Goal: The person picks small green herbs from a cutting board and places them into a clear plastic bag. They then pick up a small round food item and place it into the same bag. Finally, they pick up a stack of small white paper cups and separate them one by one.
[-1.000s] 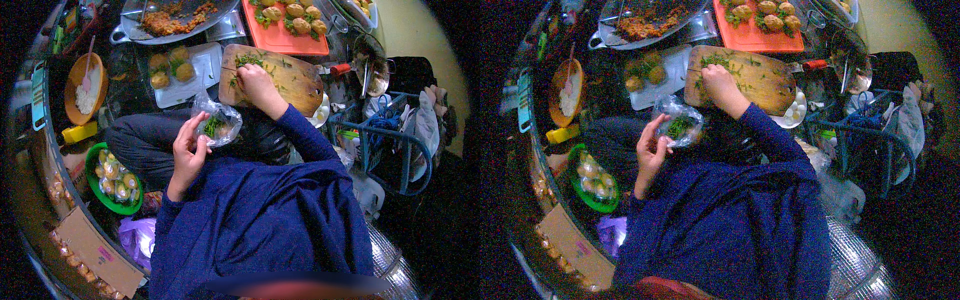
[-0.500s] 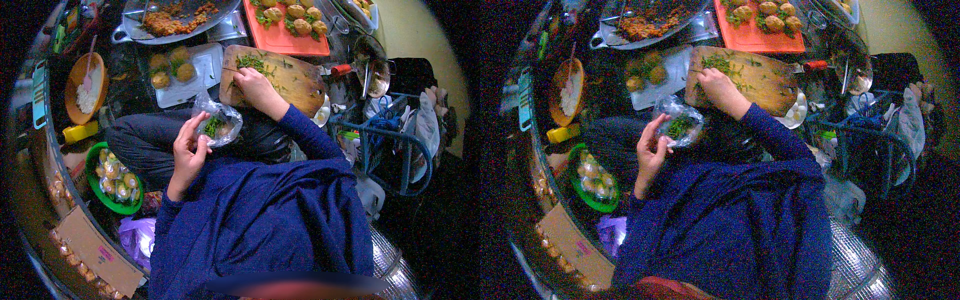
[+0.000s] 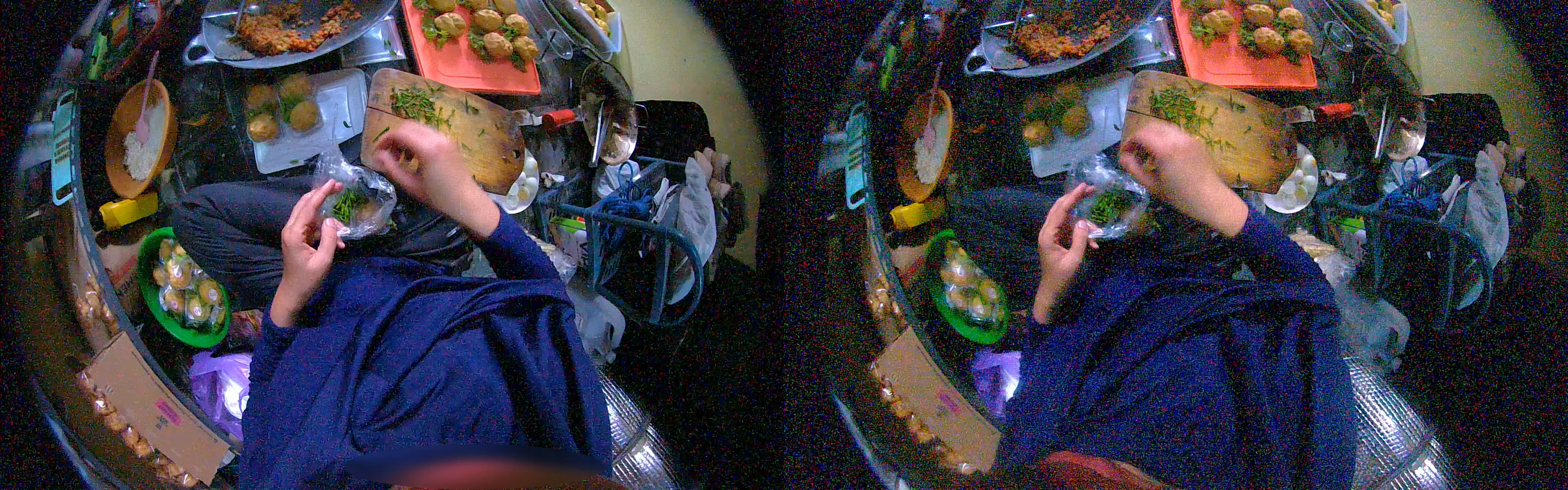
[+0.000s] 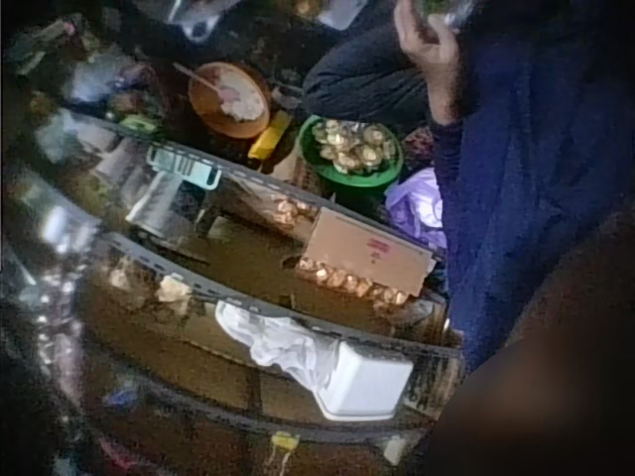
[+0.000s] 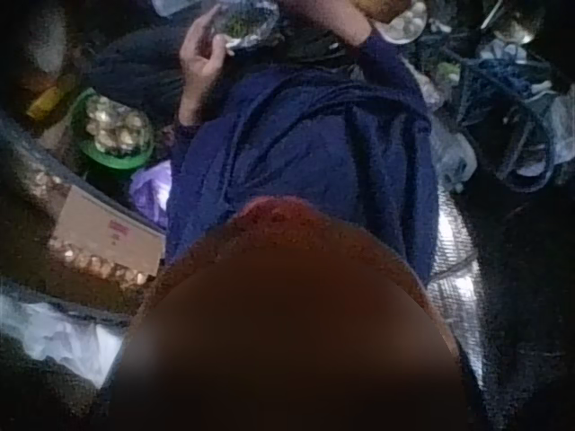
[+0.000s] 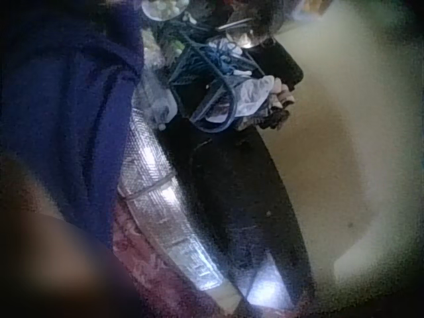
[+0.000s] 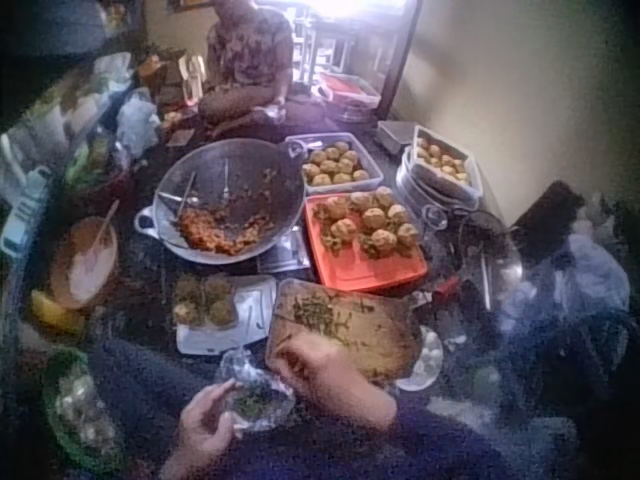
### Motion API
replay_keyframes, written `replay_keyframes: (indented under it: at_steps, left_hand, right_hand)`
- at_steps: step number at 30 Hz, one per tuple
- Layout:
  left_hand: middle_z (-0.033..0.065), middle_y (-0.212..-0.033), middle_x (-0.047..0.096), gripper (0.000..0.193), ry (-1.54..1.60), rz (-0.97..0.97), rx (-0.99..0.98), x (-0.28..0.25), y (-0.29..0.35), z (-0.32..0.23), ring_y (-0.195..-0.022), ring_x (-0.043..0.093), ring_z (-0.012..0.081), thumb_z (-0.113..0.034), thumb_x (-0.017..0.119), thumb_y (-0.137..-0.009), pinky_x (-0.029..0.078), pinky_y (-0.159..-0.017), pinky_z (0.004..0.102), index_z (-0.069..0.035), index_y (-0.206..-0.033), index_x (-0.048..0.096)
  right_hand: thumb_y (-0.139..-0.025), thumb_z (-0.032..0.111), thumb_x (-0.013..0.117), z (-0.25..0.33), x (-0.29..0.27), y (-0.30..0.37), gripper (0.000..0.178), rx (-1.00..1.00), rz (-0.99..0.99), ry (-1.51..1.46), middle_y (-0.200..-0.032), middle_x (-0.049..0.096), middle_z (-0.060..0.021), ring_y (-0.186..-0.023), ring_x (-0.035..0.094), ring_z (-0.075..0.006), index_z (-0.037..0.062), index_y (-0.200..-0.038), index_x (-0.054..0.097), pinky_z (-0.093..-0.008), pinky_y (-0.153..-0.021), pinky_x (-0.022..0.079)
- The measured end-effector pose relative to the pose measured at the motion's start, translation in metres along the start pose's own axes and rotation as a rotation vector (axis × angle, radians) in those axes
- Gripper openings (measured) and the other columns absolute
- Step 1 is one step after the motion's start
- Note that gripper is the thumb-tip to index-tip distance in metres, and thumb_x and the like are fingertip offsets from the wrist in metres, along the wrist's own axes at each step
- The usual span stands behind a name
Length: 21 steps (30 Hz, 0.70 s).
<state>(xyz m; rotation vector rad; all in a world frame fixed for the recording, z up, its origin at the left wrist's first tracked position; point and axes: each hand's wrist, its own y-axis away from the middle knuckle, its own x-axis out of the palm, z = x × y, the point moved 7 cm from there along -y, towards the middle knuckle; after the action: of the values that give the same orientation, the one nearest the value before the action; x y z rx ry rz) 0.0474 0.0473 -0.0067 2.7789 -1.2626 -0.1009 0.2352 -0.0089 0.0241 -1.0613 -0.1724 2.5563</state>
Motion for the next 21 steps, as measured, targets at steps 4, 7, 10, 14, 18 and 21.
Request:
replay_keyframes:
  at_steps: [4,7,10,14,18,21]
  left_hand:
    - [0.0121,-0.129,0.052,0.047,-0.012,-0.011,-0.012,-0.002,0.0,0.001,-0.075,0.057,0.0086,0.006,0.046,-0.087,0.051,-0.059,0.0203,-0.001,-0.133,0.048]
    - [0.012,-0.129,0.052,0.047,-0.013,-0.003,-0.006,-0.002,0.001,0.0,-0.075,0.057,0.0083,0.006,0.046,-0.087,0.051,-0.059,0.0201,-0.001,-0.134,0.048]
    - [0.0119,-0.13,0.052,0.048,-0.017,-0.001,0.008,-0.001,0.0,-0.001,-0.075,0.057,0.0079,0.007,0.046,-0.087,0.051,-0.059,0.02,-0.001,-0.134,0.048]
    - [0.0119,-0.13,0.052,0.048,-0.021,-0.002,-0.002,-0.001,0.002,-0.001,-0.075,0.056,0.0075,0.008,0.046,-0.087,0.051,-0.059,0.02,-0.001,-0.134,0.048]
    - [0.012,-0.13,0.051,0.048,-0.007,-0.01,-0.007,-0.002,0.003,-0.001,-0.075,0.056,0.0077,0.008,0.046,-0.087,0.051,-0.059,0.0201,-0.001,-0.134,0.048]
    - [0.0121,-0.13,0.051,0.047,-0.024,-0.004,0.004,-0.001,0.002,0.0,-0.075,0.057,0.0079,0.007,0.045,-0.087,0.051,-0.059,0.0201,0.0,-0.134,0.047]
  right_hand:
    - [-0.081,0.01,0.066,-0.006,-0.001,0.009,0.01,0.035,0.013,0.102,-0.084,0.061,-0.0135,-0.078,0.061,-0.0322,0.005,-0.089,0.065,-0.0388,-0.068,0.05]
    - [-0.08,0.007,0.065,-0.053,-0.014,0.01,0.011,0.182,-0.043,0.346,-0.087,0.06,-0.0144,-0.081,0.06,-0.0342,0.005,-0.091,0.066,-0.0409,-0.07,0.049]
    - [-0.078,0.009,0.065,-0.076,-0.002,0.014,0.014,0.136,-0.002,0.358,-0.086,0.059,-0.0142,-0.083,0.06,-0.034,0.0052,-0.092,0.066,-0.0416,-0.073,0.05]
    - [-0.077,0.01,0.066,-0.078,0.018,0.015,0.013,0.051,0.043,0.451,-0.09,0.059,-0.0129,-0.088,0.057,-0.0325,0.0041,-0.089,0.065,-0.04,-0.078,0.049]
    - [-0.076,0.012,0.067,-0.073,0.02,0.016,0.012,0.034,0.036,0.488,-0.089,0.058,-0.0129,-0.087,0.057,-0.0322,0.0031,-0.083,0.063,-0.0407,-0.077,0.049]
    - [-0.074,0.014,0.068,-0.072,0.005,0.018,0.013,0.041,-0.064,0.4,-0.085,0.058,-0.0126,-0.082,0.058,-0.0319,0.0037,-0.08,0.062,-0.0392,-0.074,0.048]
